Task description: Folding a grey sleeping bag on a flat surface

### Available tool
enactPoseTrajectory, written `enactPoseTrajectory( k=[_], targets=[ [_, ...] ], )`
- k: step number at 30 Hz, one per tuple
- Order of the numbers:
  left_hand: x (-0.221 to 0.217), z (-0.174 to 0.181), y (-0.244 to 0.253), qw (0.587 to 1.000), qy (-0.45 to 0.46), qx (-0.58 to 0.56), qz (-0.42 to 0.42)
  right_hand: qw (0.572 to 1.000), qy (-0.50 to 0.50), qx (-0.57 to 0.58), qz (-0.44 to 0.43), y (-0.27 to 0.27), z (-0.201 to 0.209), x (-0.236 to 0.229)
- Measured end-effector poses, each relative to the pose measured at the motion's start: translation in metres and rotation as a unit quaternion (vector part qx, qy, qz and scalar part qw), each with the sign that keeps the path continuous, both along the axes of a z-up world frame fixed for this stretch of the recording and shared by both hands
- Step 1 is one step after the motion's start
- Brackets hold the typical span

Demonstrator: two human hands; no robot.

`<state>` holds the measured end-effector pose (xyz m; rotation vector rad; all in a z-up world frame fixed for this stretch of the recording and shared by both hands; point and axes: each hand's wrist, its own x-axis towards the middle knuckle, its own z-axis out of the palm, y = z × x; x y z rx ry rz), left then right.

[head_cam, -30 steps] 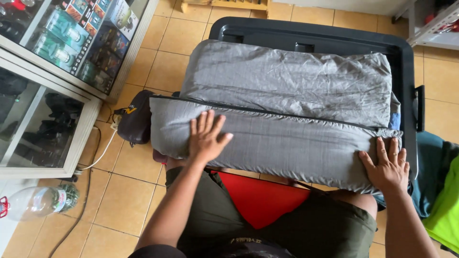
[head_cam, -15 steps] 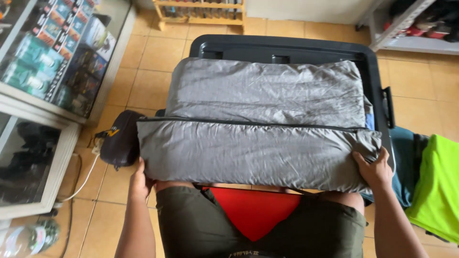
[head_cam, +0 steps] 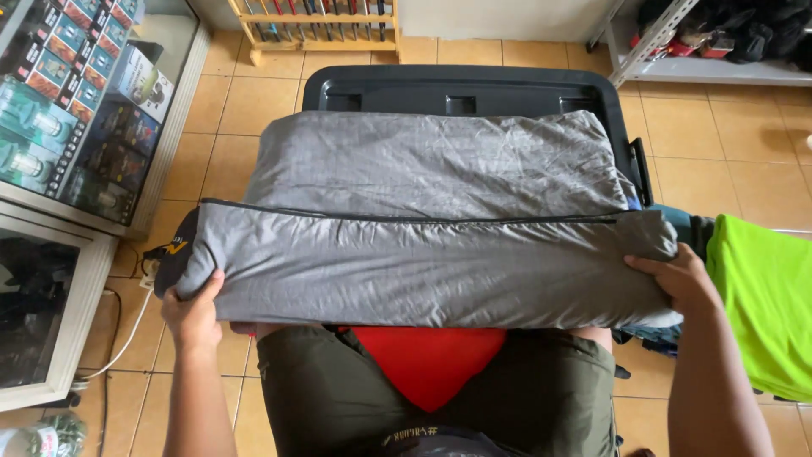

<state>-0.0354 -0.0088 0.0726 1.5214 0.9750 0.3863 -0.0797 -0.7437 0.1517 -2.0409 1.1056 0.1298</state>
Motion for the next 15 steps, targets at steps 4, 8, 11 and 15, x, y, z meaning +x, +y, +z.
enactPoseTrajectory(
  k=[4,8,11,15],
  targets=[
    [-0.039,0.011,-0.016,0.990,0.025,0.114,-0.083,0.999,0.049,0.000,-0.022,-0.023,-0.006,-0.025],
    [-0.056,-0.009,-0.013,0.941,0.236,0.187,-0.154,0.997,0.060,-0.048,0.027,-0.044,-0.036,-0.042],
    [-0.038,-0.035,0.012,0.873,0.083,0.433,-0.210,0.955,0.011,-0.242,0.173,-0.087,-0.082,-0.035],
    [0.019,-0.004,-0.027,0.714,-0.156,0.625,-0.275,0.868,-0.009,-0.393,0.304,-0.048,-0.064,0.005]
  ],
)
